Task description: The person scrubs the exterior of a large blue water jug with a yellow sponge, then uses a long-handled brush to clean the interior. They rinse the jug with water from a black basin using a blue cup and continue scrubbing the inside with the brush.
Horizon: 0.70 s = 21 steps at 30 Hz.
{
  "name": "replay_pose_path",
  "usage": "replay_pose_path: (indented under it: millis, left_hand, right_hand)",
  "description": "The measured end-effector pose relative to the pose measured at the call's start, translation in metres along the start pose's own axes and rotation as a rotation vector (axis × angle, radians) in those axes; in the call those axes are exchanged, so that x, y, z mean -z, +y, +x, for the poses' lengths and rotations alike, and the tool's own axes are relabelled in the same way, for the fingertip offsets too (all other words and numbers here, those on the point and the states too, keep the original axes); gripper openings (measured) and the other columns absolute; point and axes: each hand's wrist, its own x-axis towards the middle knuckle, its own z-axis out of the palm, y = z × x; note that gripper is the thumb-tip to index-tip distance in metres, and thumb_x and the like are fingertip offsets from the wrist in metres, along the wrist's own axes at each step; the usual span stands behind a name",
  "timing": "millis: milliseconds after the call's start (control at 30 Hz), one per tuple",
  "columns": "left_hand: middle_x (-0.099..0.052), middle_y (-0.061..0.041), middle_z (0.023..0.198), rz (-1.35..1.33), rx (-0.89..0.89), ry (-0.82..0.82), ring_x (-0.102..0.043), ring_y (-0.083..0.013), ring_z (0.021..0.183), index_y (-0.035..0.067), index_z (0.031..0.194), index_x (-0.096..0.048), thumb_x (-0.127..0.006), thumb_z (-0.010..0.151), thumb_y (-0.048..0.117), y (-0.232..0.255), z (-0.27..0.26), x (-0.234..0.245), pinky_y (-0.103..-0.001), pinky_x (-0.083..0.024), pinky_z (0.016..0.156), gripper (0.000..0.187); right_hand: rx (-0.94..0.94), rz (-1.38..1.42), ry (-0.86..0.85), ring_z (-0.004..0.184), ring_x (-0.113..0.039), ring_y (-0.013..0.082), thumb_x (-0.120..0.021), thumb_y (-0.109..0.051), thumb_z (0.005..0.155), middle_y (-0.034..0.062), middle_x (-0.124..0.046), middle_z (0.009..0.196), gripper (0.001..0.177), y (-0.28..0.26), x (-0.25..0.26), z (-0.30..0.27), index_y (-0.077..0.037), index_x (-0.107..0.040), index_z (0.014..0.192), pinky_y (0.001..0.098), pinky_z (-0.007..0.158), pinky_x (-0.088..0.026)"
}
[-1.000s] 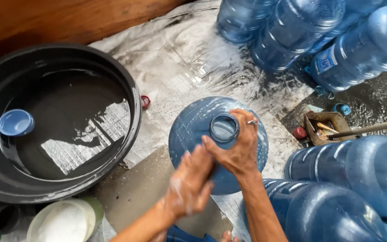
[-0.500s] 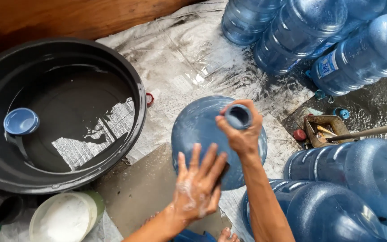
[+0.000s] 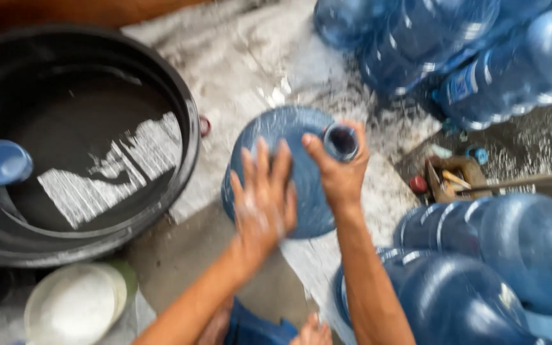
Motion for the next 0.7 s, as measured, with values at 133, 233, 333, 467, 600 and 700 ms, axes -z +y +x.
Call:
replay_pose_path:
  millis: [133, 233, 333, 467, 600, 700]
  left_hand:
    - [-0.021, -0.016, 0.153, 0.116, -0.364, 0.038, -0.016, -0.0433, 0.138, 0.02, 0.144, -0.035, -0.043, 0.084, 0.031, -0.023, -0.029, -0.016, -0.071, -0.009, 0.097, 0.061]
    - [-0.029, -0.018, 0.146, -0.171, -0.069, 0.125, -0.024, -0.0407, 0.134, 0.017, 0.147, -0.031, -0.044, 0.088, 0.031, -0.055, 0.001, -0.006, -0.059, -0.016, 0.103, 0.062]
    - [-0.038, -0.023, 0.14, -0.496, 0.19, 0.18, -0.037, -0.0454, 0.128, 0.013, 0.145, -0.034, -0.053, 0.085, 0.03, -0.037, -0.014, 0.015, -0.055, -0.033, 0.101, 0.065]
    - [-0.022, -0.03, 0.148, -0.635, 0.154, 0.19, -0.027, -0.0515, 0.131, 0.003, 0.144, -0.028, -0.056, 0.086, 0.017, -0.015, -0.062, -0.009, -0.057, -0.031, 0.1, 0.066]
    - [-0.035, -0.019, 0.147, -0.935, 0.405, 0.0, -0.036, -0.0388, 0.133, 0.021, 0.147, -0.029, -0.057, 0.087, 0.034, -0.057, 0.04, -0.005, -0.047, -0.032, 0.107, 0.068]
    - [-0.043, -0.02, 0.141, -0.924, 0.286, -0.053, -0.043, -0.0385, 0.128, 0.02, 0.145, -0.033, -0.058, 0.084, 0.023, -0.042, 0.028, -0.011, -0.046, -0.037, 0.105, 0.066]
  right_hand:
    - [-0.028, -0.127, -0.002, 0.071, -0.052, 0.0071, -0.086, -0.005, 0.06, 0.0014, -0.059, 0.072, 0.034, -0.004, -0.024, -0.008, -0.009, -0.062, 0.084, 0.0234, 0.066, -0.047]
    - [0.02, -0.154, -0.012, 0.072, -0.058, 0.0101, -0.083, -0.003, 0.06, 0.0052, -0.062, 0.073, 0.032, -0.006, -0.023, -0.02, -0.008, -0.063, 0.084, 0.0258, 0.067, -0.049]
    - [0.135, -0.103, 0.018, 0.074, -0.063, 0.0128, -0.081, -0.001, 0.063, 0.0083, -0.065, 0.075, 0.029, 0.0, -0.019, -0.01, -0.006, -0.064, 0.085, 0.0269, 0.07, -0.052]
    - [0.189, -0.031, 0.025, 0.073, -0.065, 0.0179, -0.078, 0.005, 0.064, 0.0135, -0.064, 0.073, 0.025, 0.025, 0.018, 0.002, 0.0, -0.062, 0.082, 0.0294, 0.072, -0.054]
    - [0.189, 0.107, -0.131, 0.077, -0.065, 0.0251, -0.077, -0.001, 0.061, 0.018, -0.061, 0.076, 0.032, 0.021, 0.057, -0.003, 0.003, -0.055, 0.085, 0.0344, 0.08, -0.054]
    - [0.157, 0.093, -0.087, 0.075, -0.066, 0.027, -0.07, -0.006, 0.061, 0.0212, -0.059, 0.073, 0.032, 0.017, 0.07, 0.008, 0.007, -0.052, 0.085, 0.0384, 0.084, -0.055]
